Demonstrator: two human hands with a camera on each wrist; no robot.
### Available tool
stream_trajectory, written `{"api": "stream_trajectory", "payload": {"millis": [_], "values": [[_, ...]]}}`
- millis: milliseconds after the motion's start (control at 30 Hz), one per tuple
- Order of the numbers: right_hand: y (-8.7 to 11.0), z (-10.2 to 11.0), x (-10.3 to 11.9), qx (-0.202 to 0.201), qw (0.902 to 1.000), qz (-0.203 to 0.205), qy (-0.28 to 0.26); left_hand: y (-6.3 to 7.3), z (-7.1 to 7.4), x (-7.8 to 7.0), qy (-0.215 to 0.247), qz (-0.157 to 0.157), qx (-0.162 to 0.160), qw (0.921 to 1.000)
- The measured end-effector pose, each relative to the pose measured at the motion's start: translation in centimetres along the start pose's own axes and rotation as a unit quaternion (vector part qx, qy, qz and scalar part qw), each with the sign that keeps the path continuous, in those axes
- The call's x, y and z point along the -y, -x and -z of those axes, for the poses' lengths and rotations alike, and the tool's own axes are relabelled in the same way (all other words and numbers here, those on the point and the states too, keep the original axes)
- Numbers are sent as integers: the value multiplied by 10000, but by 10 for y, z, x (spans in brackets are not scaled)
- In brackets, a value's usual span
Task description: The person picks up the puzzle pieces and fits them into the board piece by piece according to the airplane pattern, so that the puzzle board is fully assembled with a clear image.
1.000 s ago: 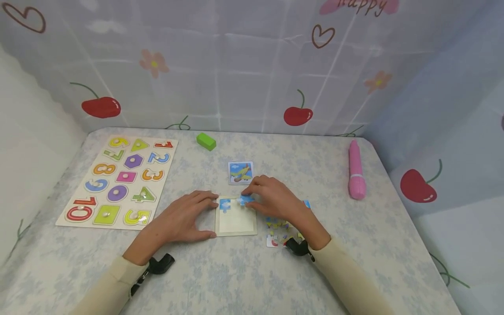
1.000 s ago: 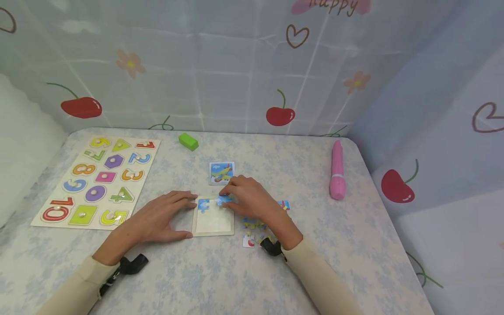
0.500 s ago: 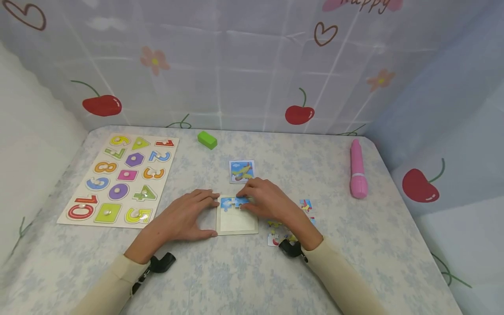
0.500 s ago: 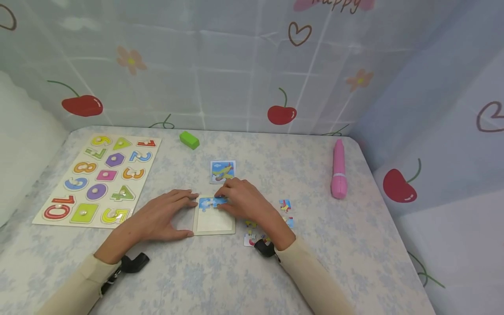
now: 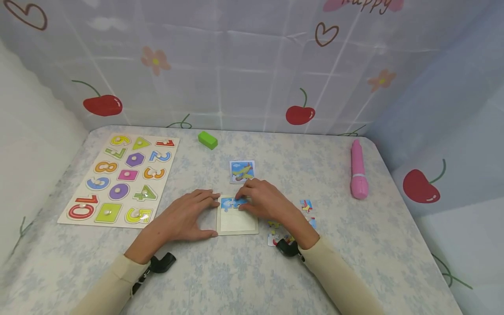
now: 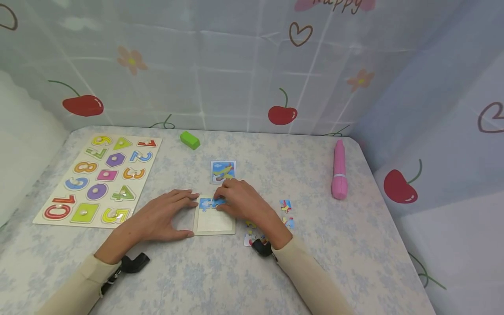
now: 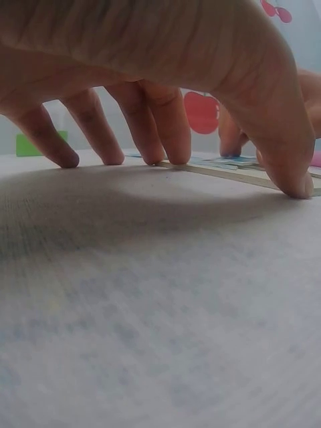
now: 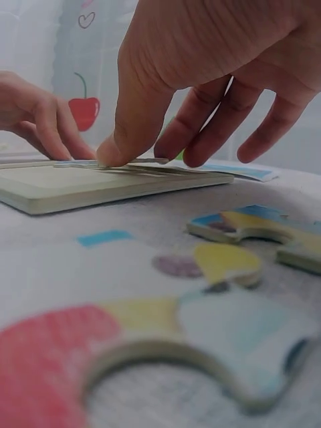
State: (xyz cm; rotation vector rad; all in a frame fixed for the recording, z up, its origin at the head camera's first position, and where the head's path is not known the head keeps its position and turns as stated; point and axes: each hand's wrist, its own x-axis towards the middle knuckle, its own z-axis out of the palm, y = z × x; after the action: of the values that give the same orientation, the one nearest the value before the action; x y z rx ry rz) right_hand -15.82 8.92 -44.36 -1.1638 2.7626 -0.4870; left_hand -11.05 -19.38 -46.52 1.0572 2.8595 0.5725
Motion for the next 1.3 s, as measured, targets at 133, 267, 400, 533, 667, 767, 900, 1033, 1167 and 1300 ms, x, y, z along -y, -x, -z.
{"api": "stream_trajectory", "payload": {"millis": [133,267,400,533,667,767,900,1033,1167,1300], "values": [[-1,-2,-1,4,10000,18,-34,0,0,0,28,-38,-39,10000],[-2,-3,-1,53,10000,1,-13,0,-1,0,47,-19,-35,10000],[-3,-3,0,127,9999,-46,3,0,-2,0,29,-44,-54,10000],[-2,-2,1,185,9998,-40,40,0,-1,-1,60,-14,7,10000],[2,4,1,185,9998,-61,70,0,-1,-1,62,55,95,9999],[6,10,-1,111,9999,-83,47,0,-1,-1,41,53,78,9999],[13,16,-5,-34,10000,-78,-31,1,-1,-1,45,40,34,10000],[22,19,-9,-135,9997,-146,-108,1,-2,-2,86,43,17,10000],[31,22,-13,-239,9994,-238,-111,1,-2,-2,92,49,29,9999],[39,27,-19,-338,9988,-324,-122,1,-1,-2,82,49,25,10000]]}}
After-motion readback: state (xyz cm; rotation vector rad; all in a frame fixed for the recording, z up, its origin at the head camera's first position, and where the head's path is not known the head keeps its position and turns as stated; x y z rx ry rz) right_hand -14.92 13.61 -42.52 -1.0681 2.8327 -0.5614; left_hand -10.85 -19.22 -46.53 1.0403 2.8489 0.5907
